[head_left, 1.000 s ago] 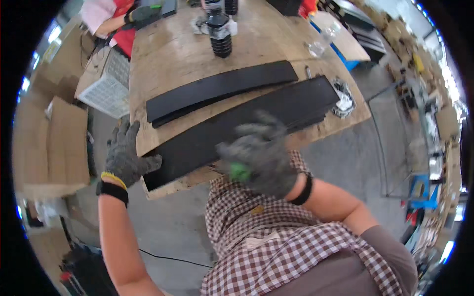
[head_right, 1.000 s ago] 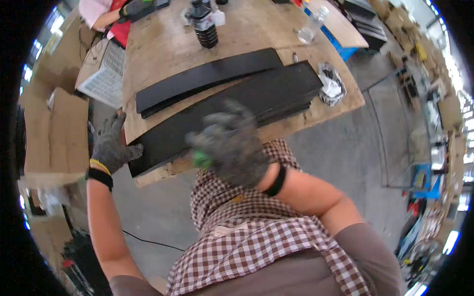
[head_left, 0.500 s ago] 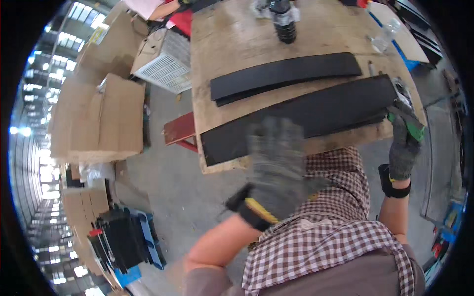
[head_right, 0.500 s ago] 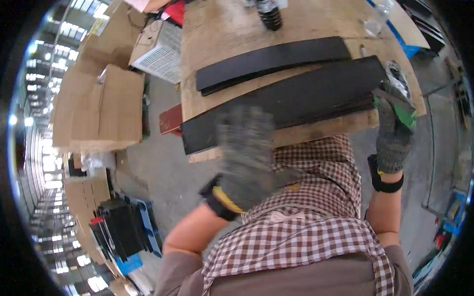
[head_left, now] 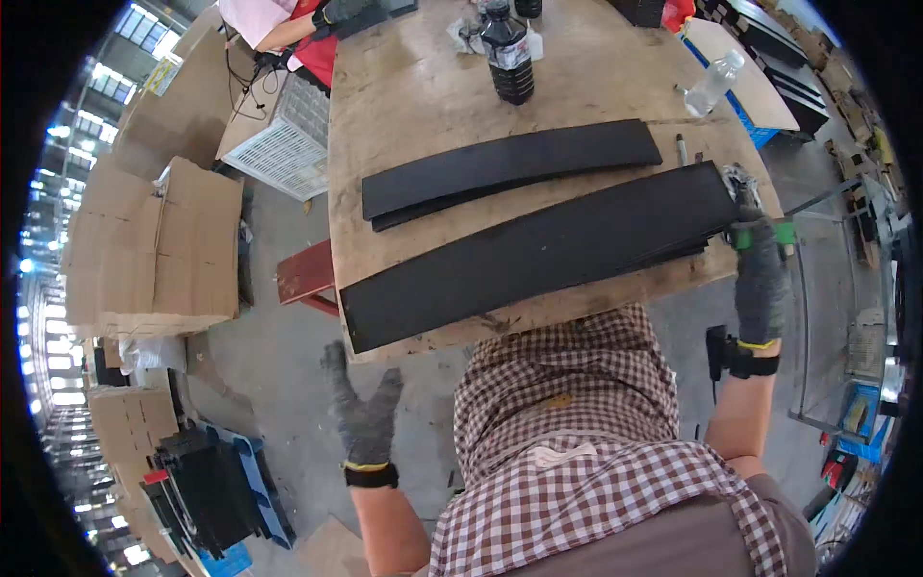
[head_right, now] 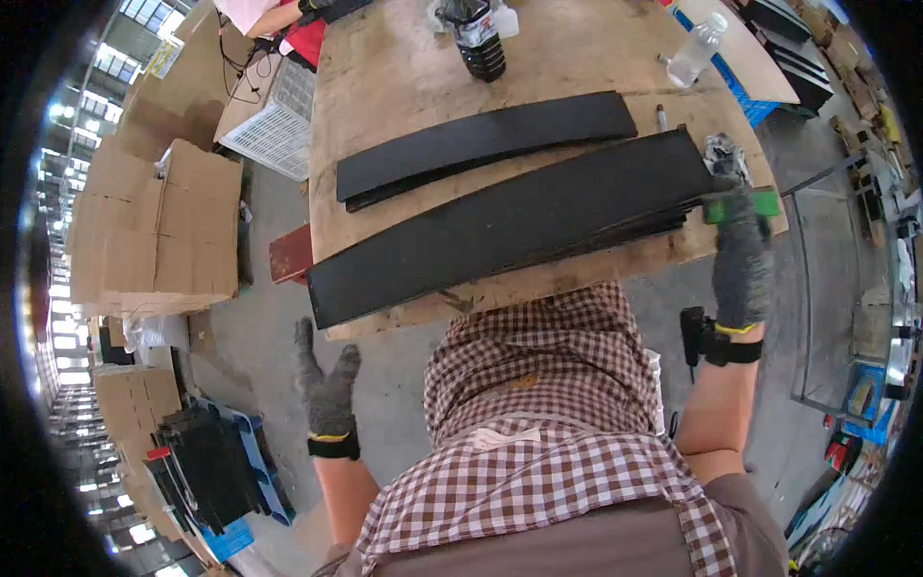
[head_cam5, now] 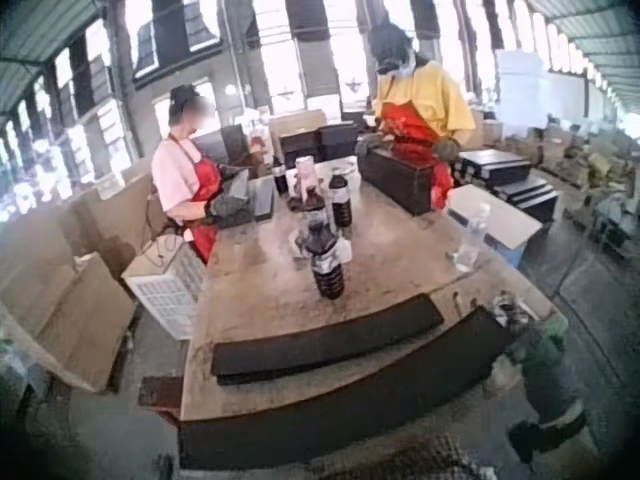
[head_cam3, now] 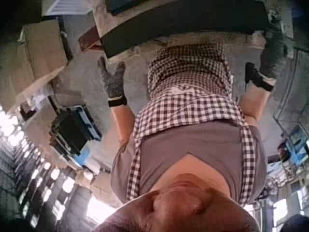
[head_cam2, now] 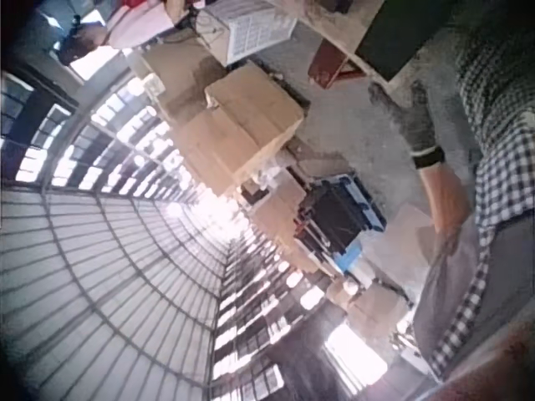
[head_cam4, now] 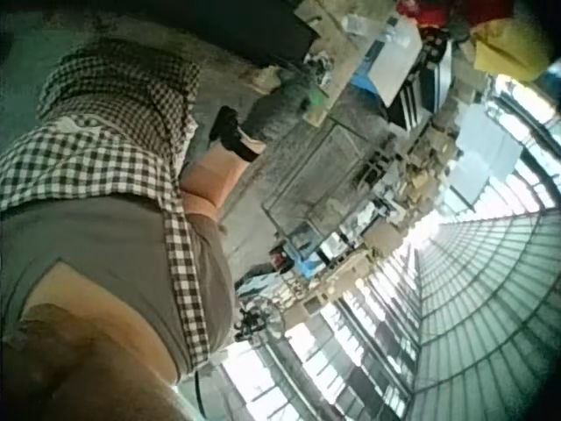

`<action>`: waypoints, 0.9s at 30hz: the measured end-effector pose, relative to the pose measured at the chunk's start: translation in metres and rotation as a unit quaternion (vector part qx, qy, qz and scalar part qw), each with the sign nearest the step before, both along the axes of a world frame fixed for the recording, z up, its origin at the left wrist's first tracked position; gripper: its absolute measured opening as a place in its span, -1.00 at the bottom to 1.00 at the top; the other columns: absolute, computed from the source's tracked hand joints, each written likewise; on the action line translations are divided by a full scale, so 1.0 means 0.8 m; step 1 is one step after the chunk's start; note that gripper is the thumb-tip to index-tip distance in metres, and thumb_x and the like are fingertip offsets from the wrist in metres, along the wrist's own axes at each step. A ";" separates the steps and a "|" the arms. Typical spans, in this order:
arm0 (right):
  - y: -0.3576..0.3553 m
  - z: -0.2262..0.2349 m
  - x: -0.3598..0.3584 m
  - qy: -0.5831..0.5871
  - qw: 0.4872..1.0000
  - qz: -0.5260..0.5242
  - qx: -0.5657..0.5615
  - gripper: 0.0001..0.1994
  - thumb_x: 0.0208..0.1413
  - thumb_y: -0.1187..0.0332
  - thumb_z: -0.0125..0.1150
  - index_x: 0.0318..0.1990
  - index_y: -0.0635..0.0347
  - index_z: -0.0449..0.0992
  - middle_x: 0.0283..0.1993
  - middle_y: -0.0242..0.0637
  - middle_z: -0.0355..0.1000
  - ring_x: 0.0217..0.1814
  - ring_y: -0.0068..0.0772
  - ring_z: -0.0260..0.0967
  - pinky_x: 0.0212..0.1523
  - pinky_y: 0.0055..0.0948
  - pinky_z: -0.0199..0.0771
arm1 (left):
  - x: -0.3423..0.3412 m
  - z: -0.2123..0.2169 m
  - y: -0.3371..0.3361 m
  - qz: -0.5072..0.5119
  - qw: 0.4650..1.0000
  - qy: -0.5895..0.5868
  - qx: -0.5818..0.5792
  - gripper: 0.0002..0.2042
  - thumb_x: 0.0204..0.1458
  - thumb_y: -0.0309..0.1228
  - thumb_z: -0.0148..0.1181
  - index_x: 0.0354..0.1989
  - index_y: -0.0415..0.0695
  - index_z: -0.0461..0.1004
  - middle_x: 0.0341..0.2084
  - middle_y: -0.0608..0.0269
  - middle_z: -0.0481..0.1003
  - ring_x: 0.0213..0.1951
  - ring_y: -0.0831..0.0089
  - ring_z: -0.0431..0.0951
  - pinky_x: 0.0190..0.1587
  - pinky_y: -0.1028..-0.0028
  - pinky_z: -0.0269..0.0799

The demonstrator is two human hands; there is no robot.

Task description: Wiping down black furniture slats with a cleaning cloth on a workbench.

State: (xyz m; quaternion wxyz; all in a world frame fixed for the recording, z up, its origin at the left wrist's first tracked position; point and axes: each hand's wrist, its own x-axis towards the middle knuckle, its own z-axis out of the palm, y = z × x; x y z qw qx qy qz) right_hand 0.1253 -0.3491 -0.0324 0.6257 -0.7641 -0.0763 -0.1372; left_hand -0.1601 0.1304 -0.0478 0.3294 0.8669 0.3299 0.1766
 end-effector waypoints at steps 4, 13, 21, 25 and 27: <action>0.014 0.000 -0.014 0.048 0.998 -0.033 0.013 -0.68 0.45 0.26 0.09 0.17 0.26 0.58 0.09 -0.32 0.59 0.13 -0.42 0.49 0.14 -0.38 0.44 | 0.069 0.001 -0.041 -0.010 0.978 -0.124 -0.165 -0.24 0.03 -0.50 0.44 0.44 -0.22 0.24 0.30 0.00 0.40 0.33 0.24 0.36 0.39 0.28 0.22; 0.026 0.010 -0.019 0.107 0.984 -0.016 0.140 -0.68 0.39 0.20 0.20 0.13 0.20 0.61 0.05 -0.39 0.59 0.05 -0.54 0.48 0.08 -0.45 0.42 | 0.074 -0.007 -0.042 0.035 0.990 -0.122 0.063 -0.35 0.06 -0.50 0.43 0.38 -0.18 0.36 0.30 0.02 0.44 0.29 0.22 0.42 0.37 0.24 0.28; -0.002 0.010 0.005 0.005 0.996 -0.056 0.063 -0.62 0.45 0.21 0.12 0.24 0.27 0.47 0.16 -0.29 0.52 0.14 -0.43 0.45 0.19 -0.37 0.45 | 0.075 0.001 -0.013 0.067 0.950 -0.297 -0.067 -0.59 0.12 -0.47 0.41 0.14 -0.26 0.50 0.05 0.08 0.59 0.07 0.28 0.58 0.19 0.25 0.47; 0.006 0.023 0.032 -0.009 0.979 -0.020 0.202 -0.71 0.47 0.32 0.07 0.18 0.28 0.51 0.09 -0.29 0.54 0.09 -0.37 0.48 0.16 -0.35 0.47 | 0.098 0.022 0.004 0.019 0.955 -0.296 -0.021 -0.65 0.26 -0.18 0.31 -0.11 -0.28 0.50 -0.19 0.15 0.59 -0.13 0.32 0.55 0.01 0.30 0.49; 0.014 0.013 0.044 -0.005 0.988 -0.041 0.151 -0.69 0.43 0.41 0.08 0.24 0.30 0.47 0.16 -0.23 0.52 0.16 -0.35 0.46 0.20 -0.33 0.45 | 0.114 0.033 0.007 0.083 0.975 -0.202 0.041 -0.61 0.27 -0.13 0.29 -0.13 -0.30 0.49 -0.27 0.14 0.57 -0.20 0.32 0.52 -0.05 0.32 0.47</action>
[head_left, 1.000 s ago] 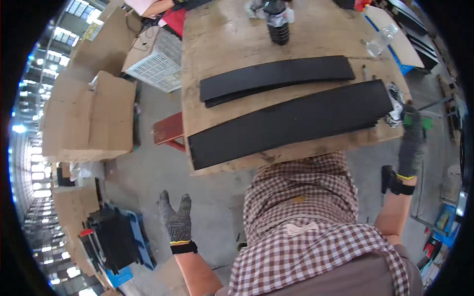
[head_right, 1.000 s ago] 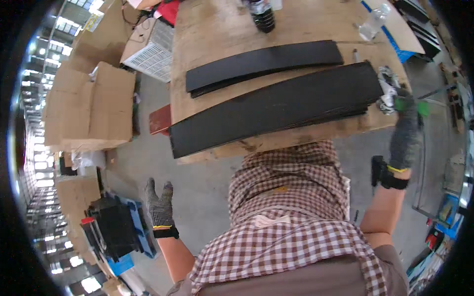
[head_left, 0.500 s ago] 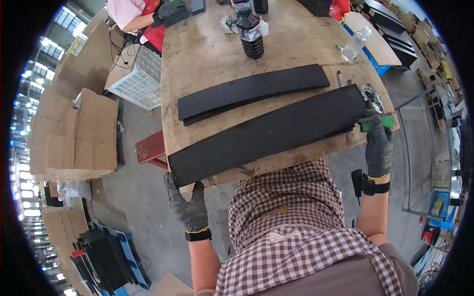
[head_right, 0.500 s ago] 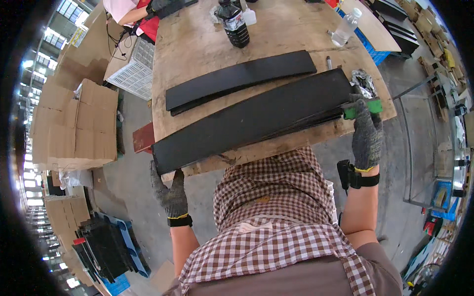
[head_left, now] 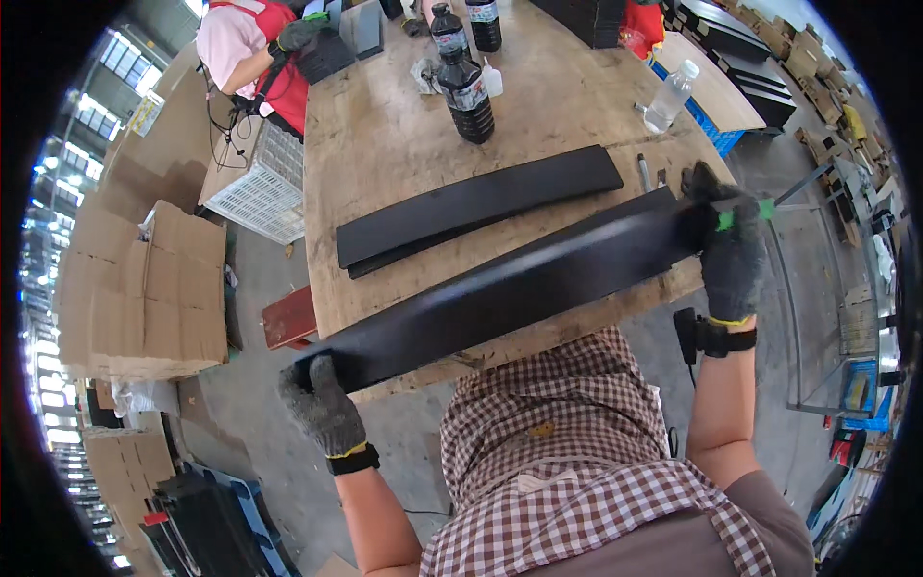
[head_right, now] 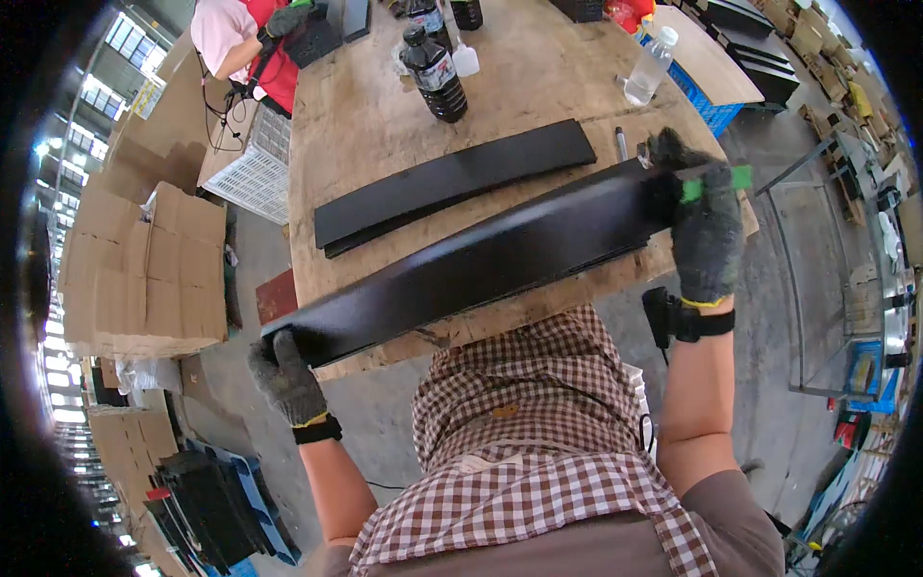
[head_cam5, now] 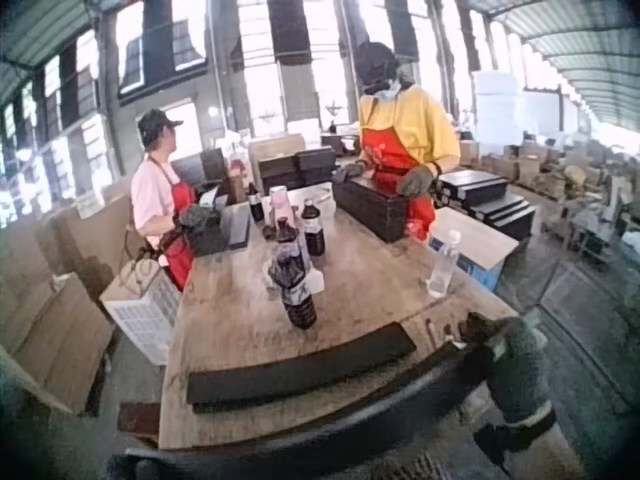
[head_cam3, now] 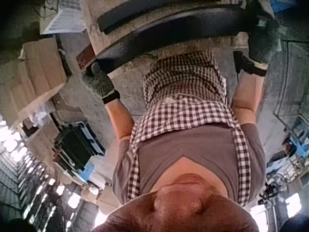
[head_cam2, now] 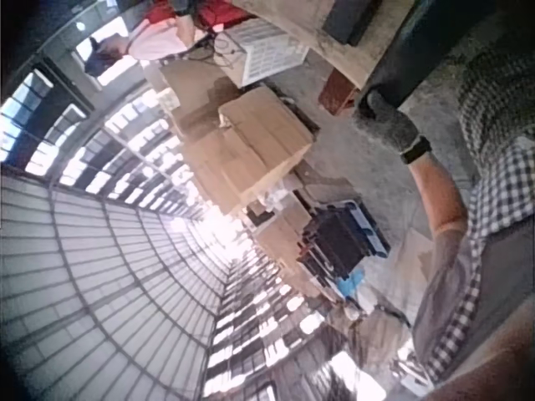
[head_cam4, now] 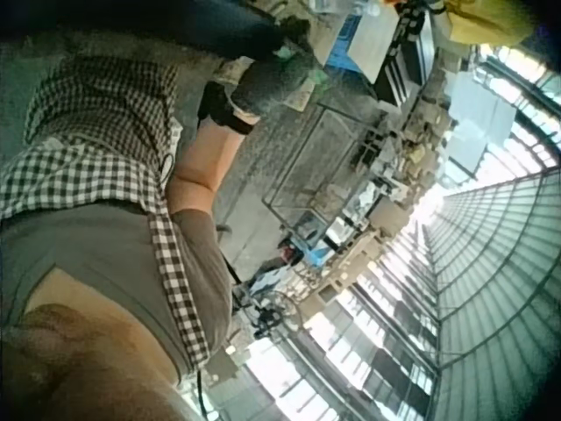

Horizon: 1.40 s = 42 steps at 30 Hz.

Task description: Wiping down black furniture slats with a cleaning cloth on a workbench.

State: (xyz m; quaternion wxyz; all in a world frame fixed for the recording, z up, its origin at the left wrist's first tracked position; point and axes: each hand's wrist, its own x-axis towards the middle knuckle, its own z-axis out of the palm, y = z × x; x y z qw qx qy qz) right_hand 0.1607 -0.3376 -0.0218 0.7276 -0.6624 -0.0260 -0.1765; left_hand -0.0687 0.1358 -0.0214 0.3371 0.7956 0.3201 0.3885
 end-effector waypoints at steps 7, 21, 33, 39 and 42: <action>0.040 0.036 0.012 -0.087 0.960 -0.063 -0.257 -0.69 0.44 0.36 0.04 0.18 0.31 0.55 0.02 -0.29 0.62 0.03 -0.45 0.54 0.09 -0.38 0.51 | 0.028 0.024 0.017 0.065 0.929 0.220 0.291 -0.55 0.19 -0.09 0.33 0.02 -0.25 0.54 -0.01 -0.09 0.54 0.06 0.01 0.50 0.21 0.09 0.38; 0.119 -0.031 0.031 -0.010 0.979 0.092 0.182 -0.78 0.45 0.28 0.12 0.06 0.20 0.52 0.00 -0.27 0.55 -0.03 -0.41 0.51 0.04 -0.45 0.52 | 0.123 0.048 -0.129 -0.372 0.822 0.286 0.322 0.05 -0.03 0.18 0.36 0.52 -0.25 0.10 0.49 -0.23 0.11 0.53 -0.14 0.03 0.56 -0.10 -0.24; 0.121 0.038 0.021 0.101 0.806 0.299 0.501 -0.66 0.46 0.23 0.05 0.08 0.39 0.52 0.16 0.10 0.54 0.34 0.08 0.42 0.47 0.19 0.31 | 0.176 0.058 -0.253 -0.500 0.752 0.286 0.319 0.11 0.04 0.46 0.00 0.54 -0.28 0.04 0.56 -0.21 -0.07 0.59 -0.11 -0.22 0.53 -0.23 -0.35; 0.108 0.039 0.023 0.162 0.865 0.247 0.405 -0.74 0.45 0.32 0.08 -0.02 0.41 0.50 0.08 0.12 0.53 0.28 0.22 0.42 0.41 0.25 0.38 | 0.115 0.037 -0.125 -0.385 0.825 0.323 0.257 0.04 0.12 0.36 0.05 0.50 -0.36 0.06 0.52 -0.27 0.02 0.55 -0.18 -0.09 0.55 -0.13 -0.32; 0.113 0.051 0.020 0.169 0.880 0.234 0.378 -0.77 0.44 0.34 0.09 -0.01 0.39 0.47 0.05 0.10 0.52 0.22 0.25 0.45 0.32 0.27 0.48 | 0.041 0.044 0.018 -0.138 0.873 0.456 0.106 -0.07 0.15 0.17 0.18 0.49 -0.34 0.10 0.44 -0.38 0.12 0.50 -0.27 0.01 0.55 -0.07 -0.27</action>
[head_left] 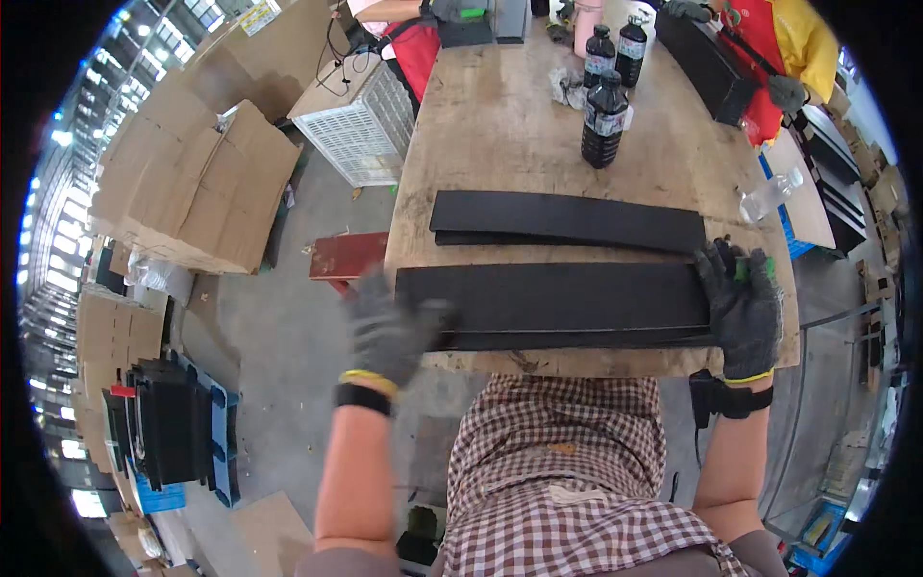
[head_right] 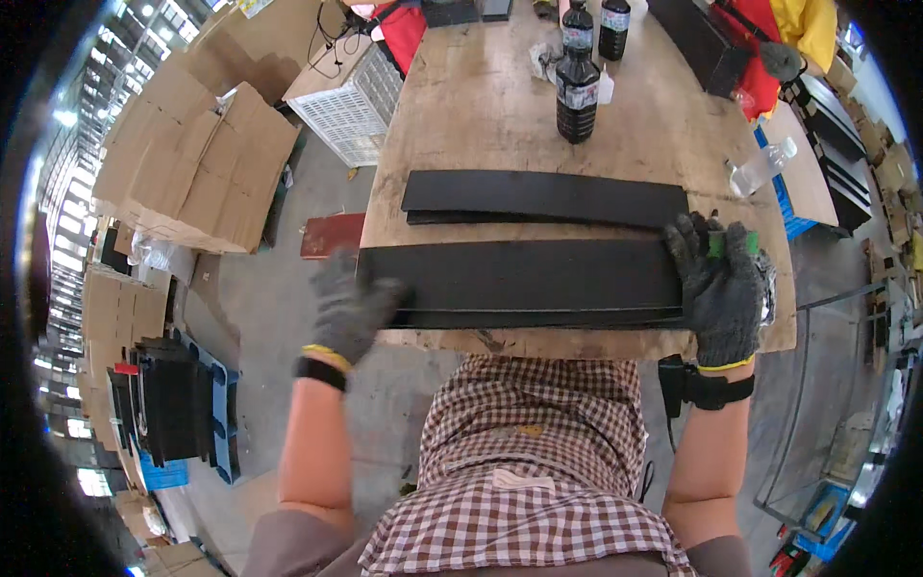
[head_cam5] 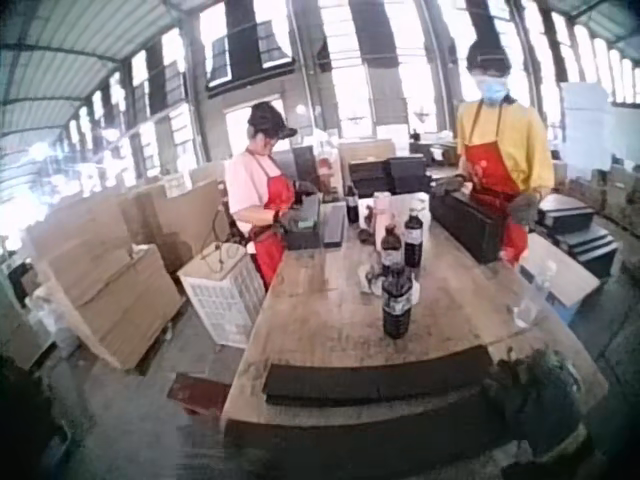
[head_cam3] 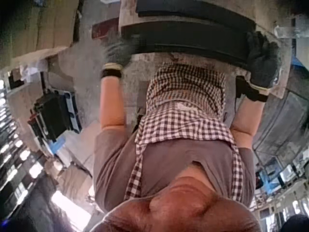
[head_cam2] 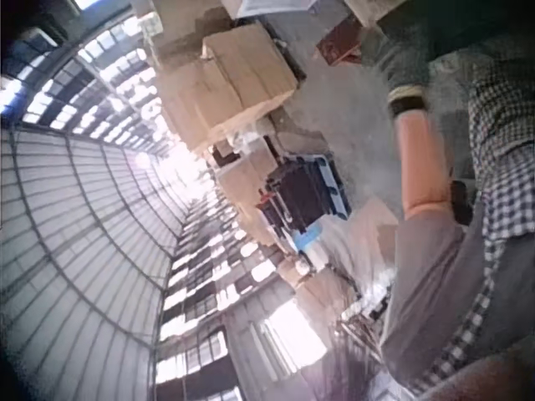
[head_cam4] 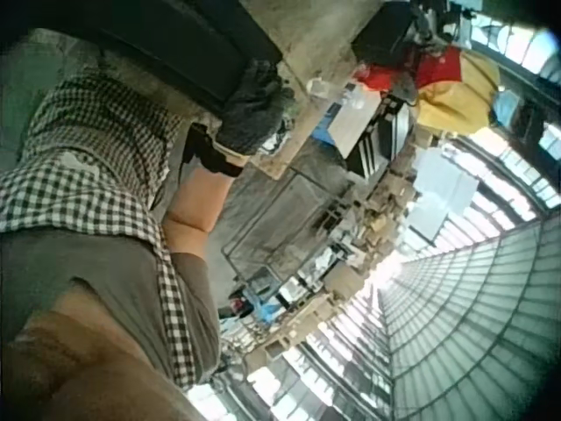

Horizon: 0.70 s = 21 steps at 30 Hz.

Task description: Wiping down black furniture slats with a cleaning cloth on a workbench.

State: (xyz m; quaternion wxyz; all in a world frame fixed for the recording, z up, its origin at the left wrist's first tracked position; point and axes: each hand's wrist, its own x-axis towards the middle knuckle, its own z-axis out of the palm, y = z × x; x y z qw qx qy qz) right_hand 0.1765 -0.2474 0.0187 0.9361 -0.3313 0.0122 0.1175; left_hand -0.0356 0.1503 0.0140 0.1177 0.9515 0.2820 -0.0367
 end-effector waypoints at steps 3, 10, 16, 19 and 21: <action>0.011 0.004 0.003 0.007 1.000 0.018 -0.003 -0.75 0.43 0.30 0.13 0.00 0.37 0.48 0.04 0.08 0.52 0.19 0.19 0.48 0.31 0.20 0.51 | -0.068 0.007 0.039 0.147 0.987 -0.048 -0.045 -0.02 0.03 0.23 0.26 0.47 -0.27 0.17 0.44 -0.28 0.18 0.49 -0.21 0.07 0.54 -0.06 -0.21; 0.086 0.096 -0.009 -0.091 0.953 0.147 -0.248 -0.69 0.39 0.19 0.21 0.09 0.24 0.56 -0.04 -0.27 0.60 -0.02 -0.32 0.58 0.03 -0.36 0.63 | 0.017 0.005 -0.152 -0.244 0.957 -0.155 0.030 -0.08 0.17 0.17 0.03 0.53 -0.31 0.03 0.55 -0.22 -0.05 0.57 -0.21 -0.15 0.56 -0.24 -0.42; 0.301 0.144 -0.066 -0.388 0.725 0.383 -0.421 -0.70 0.23 0.23 0.35 0.03 0.17 0.63 -0.11 -0.30 0.64 -0.13 -0.37 0.61 -0.08 -0.37 0.59 | 0.013 -0.028 -0.159 -0.258 0.958 -0.122 0.033 -0.09 0.15 0.13 0.01 0.53 -0.29 0.02 0.56 -0.15 -0.05 0.58 -0.19 -0.18 0.56 -0.28 -0.45; 0.383 0.091 -0.060 -0.674 0.541 0.295 -0.408 -0.74 0.18 0.28 0.36 -0.02 0.14 0.62 -0.10 -0.20 0.64 -0.07 -0.27 0.60 -0.01 -0.31 0.58 | 0.013 -0.027 -0.164 -0.264 0.956 -0.122 0.024 -0.21 0.26 0.05 -0.06 0.54 -0.23 0.02 0.56 -0.07 -0.01 0.58 -0.09 -0.13 0.57 -0.25 -0.42; 0.418 0.081 -0.079 -0.646 0.500 0.342 -0.465 -0.75 0.14 0.29 0.39 -0.06 0.16 0.63 -0.10 -0.22 0.64 -0.02 -0.30 0.59 0.01 -0.32 0.56 | 0.017 -0.023 -0.176 -0.273 0.957 -0.026 0.094 -0.30 0.34 -0.02 -0.12 0.56 -0.14 0.01 0.56 0.01 -0.01 0.58 0.04 -0.08 0.59 -0.18 -0.36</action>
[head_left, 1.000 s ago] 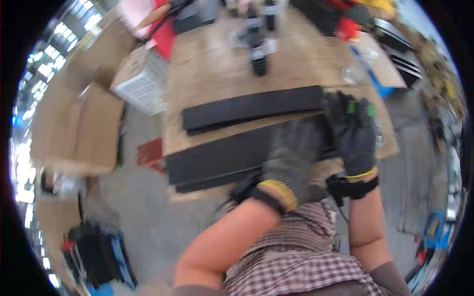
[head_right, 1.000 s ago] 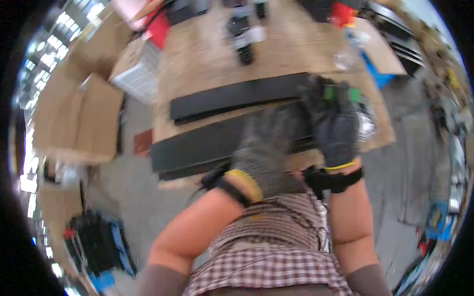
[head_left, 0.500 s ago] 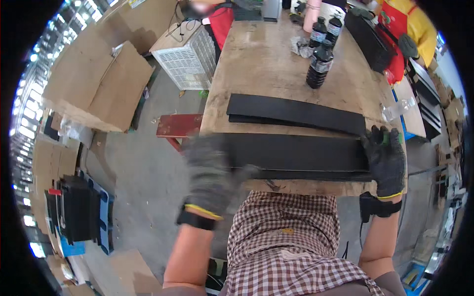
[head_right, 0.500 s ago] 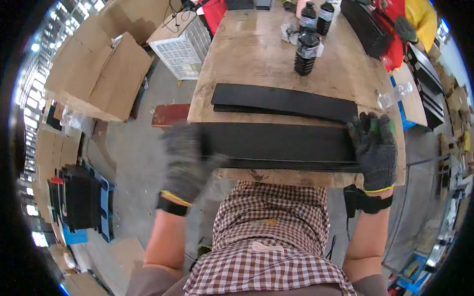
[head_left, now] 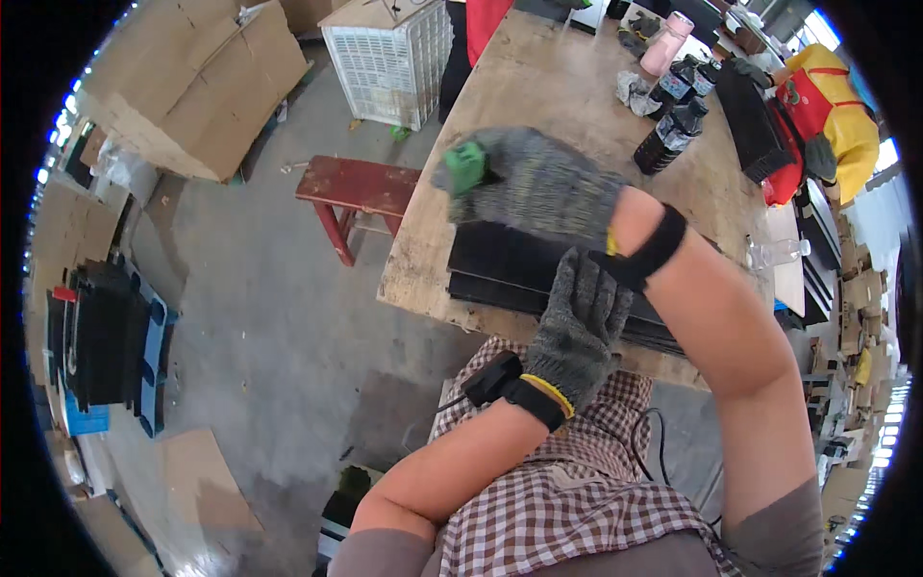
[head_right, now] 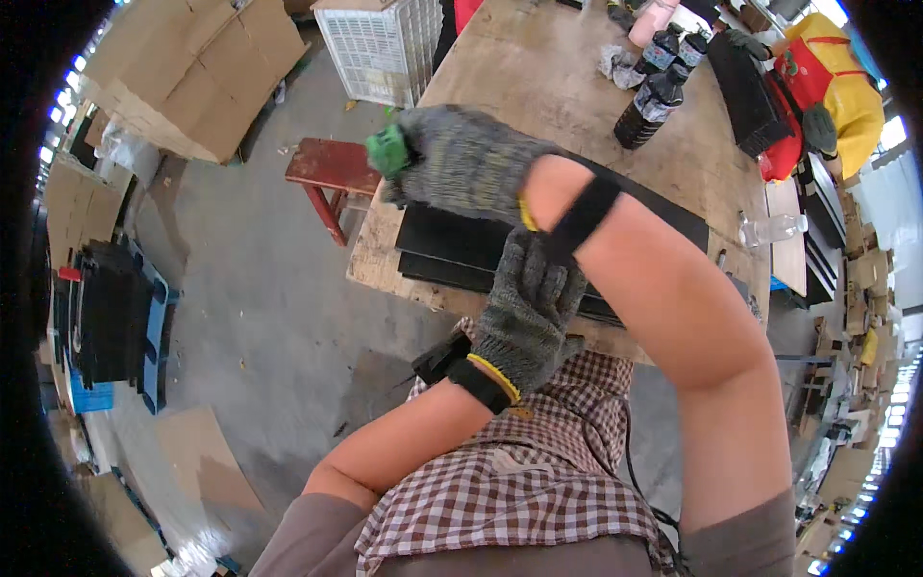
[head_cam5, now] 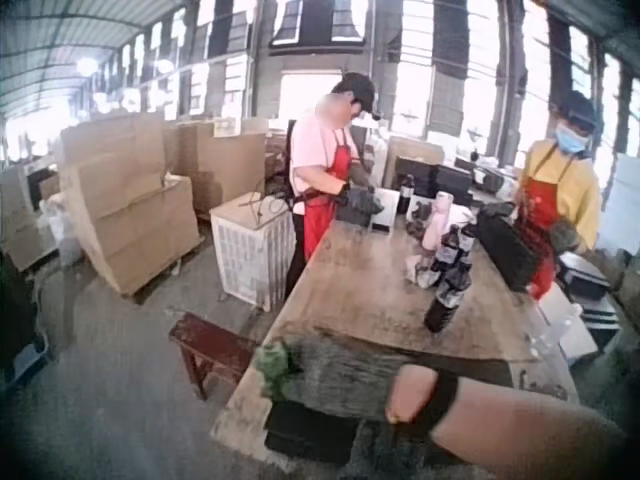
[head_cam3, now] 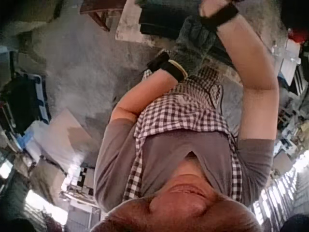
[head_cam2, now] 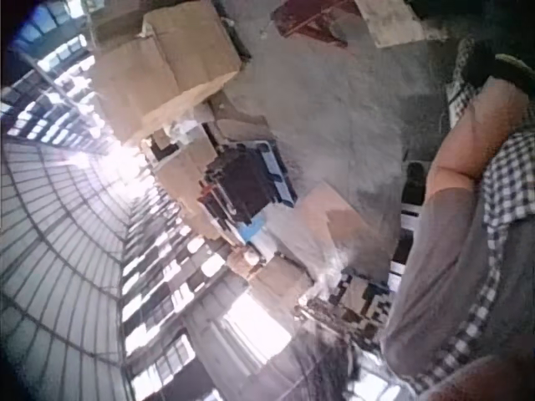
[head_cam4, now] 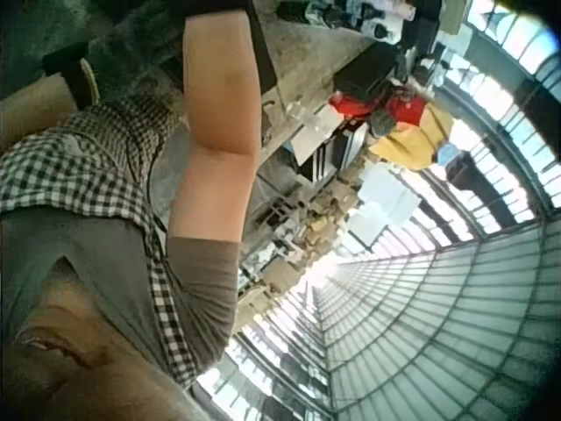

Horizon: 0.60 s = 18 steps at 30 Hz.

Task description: Wiping down black furniture slats with a cleaning cloth on a workbench.

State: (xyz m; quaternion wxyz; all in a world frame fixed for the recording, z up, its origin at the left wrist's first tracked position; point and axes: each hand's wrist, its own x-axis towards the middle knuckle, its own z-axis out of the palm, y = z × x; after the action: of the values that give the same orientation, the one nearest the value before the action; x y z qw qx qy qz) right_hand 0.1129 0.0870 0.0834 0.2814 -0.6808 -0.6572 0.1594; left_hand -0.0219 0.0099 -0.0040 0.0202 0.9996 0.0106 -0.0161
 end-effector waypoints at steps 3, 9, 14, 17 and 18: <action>0.032 -0.006 -0.021 0.022 0.994 0.035 -0.101 -0.75 0.08 0.29 0.44 -0.11 0.13 0.64 -0.15 -0.23 0.64 -0.05 -0.28 0.60 0.01 -0.26 0.55 | 0.013 -0.070 -0.018 0.070 0.828 -0.033 0.555 -0.40 0.41 -0.15 -0.16 0.58 0.02 -0.04 0.56 0.17 0.03 0.56 0.21 -0.01 0.61 -0.01 -0.26; 0.039 -0.002 -0.047 -0.032 0.975 0.144 -0.164 -0.77 0.05 0.28 0.42 -0.14 0.07 0.61 -0.17 -0.11 0.62 -0.06 0.01 0.57 -0.01 -0.08 0.52 | 0.012 -0.084 -0.028 0.002 0.251 0.113 0.961 -0.45 0.43 -0.30 -0.18 0.58 0.13 -0.03 0.54 0.29 0.07 0.53 0.27 0.08 0.60 0.09 -0.16; 0.056 0.006 -0.009 -0.082 0.983 0.054 -0.158 -0.73 0.07 0.24 0.41 -0.07 0.02 0.64 -0.15 -0.15 0.64 -0.04 -0.04 0.59 0.02 -0.11 0.54 | 0.013 -0.050 -0.022 -0.099 0.158 0.147 0.971 -0.44 0.38 -0.29 -0.20 0.55 -0.03 0.00 0.54 0.13 0.05 0.55 0.11 0.01 0.61 -0.01 -0.20; 0.049 0.006 -0.024 -0.007 0.988 0.115 -0.102 -0.78 0.08 0.31 0.37 -0.14 0.14 0.64 -0.16 -0.16 0.63 -0.10 -0.10 0.59 -0.02 -0.19 0.56 | 0.010 -0.033 -0.018 -0.151 0.117 0.169 0.967 -0.42 0.35 -0.28 -0.21 0.54 -0.12 0.03 0.54 0.03 0.05 0.56 0.01 -0.03 0.61 -0.07 -0.22; 0.043 0.008 -0.033 -0.029 0.984 0.147 -0.096 -0.80 0.09 0.29 0.34 -0.14 0.10 0.65 -0.18 -0.15 0.63 -0.13 -0.08 0.59 -0.05 -0.15 0.56 | 0.009 -0.030 -0.019 -0.161 0.093 0.176 0.967 -0.41 0.34 -0.28 -0.22 0.53 -0.16 0.03 0.53 -0.01 0.04 0.56 -0.03 -0.04 0.61 -0.09 -0.23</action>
State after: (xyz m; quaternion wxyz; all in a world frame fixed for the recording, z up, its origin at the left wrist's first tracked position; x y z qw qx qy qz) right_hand 0.0868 0.1213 0.0899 0.1685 -0.6049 -0.7398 0.2415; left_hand -0.0145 -0.0053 -0.0278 -0.9690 0.1110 -0.1408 -0.1700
